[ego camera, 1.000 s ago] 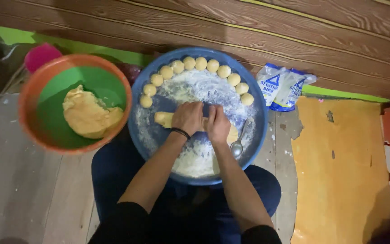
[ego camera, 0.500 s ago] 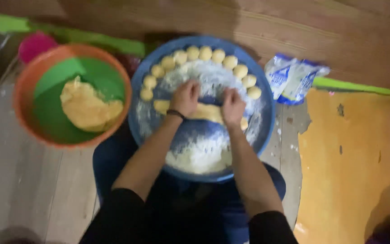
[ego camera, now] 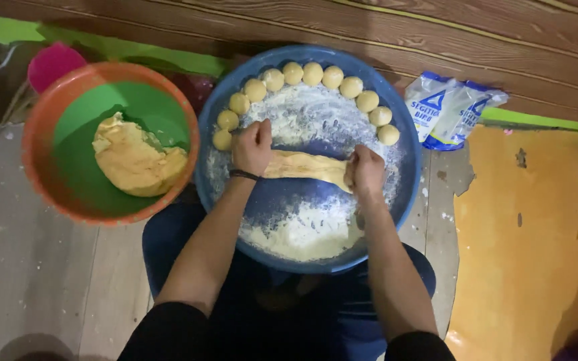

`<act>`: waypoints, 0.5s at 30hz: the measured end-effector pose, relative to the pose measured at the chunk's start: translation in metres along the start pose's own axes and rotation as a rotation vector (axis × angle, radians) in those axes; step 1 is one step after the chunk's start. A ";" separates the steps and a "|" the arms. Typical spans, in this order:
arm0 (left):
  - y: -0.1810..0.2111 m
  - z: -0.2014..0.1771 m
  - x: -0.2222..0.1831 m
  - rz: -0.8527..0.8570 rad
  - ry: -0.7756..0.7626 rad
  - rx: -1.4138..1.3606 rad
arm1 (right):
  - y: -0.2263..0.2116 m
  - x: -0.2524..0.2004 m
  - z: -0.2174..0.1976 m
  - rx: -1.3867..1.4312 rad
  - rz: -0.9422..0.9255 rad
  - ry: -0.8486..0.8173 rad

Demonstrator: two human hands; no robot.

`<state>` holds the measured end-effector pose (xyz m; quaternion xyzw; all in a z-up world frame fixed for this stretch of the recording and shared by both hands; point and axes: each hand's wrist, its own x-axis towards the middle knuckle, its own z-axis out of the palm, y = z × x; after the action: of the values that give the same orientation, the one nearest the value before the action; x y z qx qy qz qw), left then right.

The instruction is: Rolling small pieces of dough into balls and arranging them in a circular pattern in a tray dusted with flour.

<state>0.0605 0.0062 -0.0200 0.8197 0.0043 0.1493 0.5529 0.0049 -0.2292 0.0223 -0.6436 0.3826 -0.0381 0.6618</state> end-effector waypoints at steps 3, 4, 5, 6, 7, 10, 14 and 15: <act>-0.001 0.003 0.003 0.209 0.028 0.190 | -0.019 0.012 -0.004 0.295 0.081 -0.087; -0.002 0.003 0.000 0.207 0.026 0.187 | -0.019 0.009 -0.004 0.292 0.081 -0.084; -0.001 0.004 0.004 0.154 -0.019 0.171 | -0.024 0.008 -0.003 0.266 0.109 -0.054; 0.000 0.005 0.008 0.102 -0.064 0.156 | -0.029 0.007 -0.002 0.240 0.138 -0.023; 0.007 0.008 0.007 0.104 -0.067 0.154 | -0.024 0.011 -0.003 0.241 0.137 -0.019; 0.020 0.025 -0.013 0.086 -0.076 0.185 | -0.006 0.013 0.001 -0.329 0.033 -0.075; 0.038 0.055 -0.035 -0.640 -0.552 -0.218 | 0.011 -0.022 0.031 -0.324 0.026 -0.209; 0.046 0.066 -0.016 -0.769 -0.534 -0.327 | 0.002 -0.021 0.044 -0.354 -0.022 -0.183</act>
<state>0.0541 -0.0741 -0.0048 0.6708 0.1411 -0.2822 0.6711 0.0134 -0.1816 0.0245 -0.7548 0.3145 0.0809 0.5699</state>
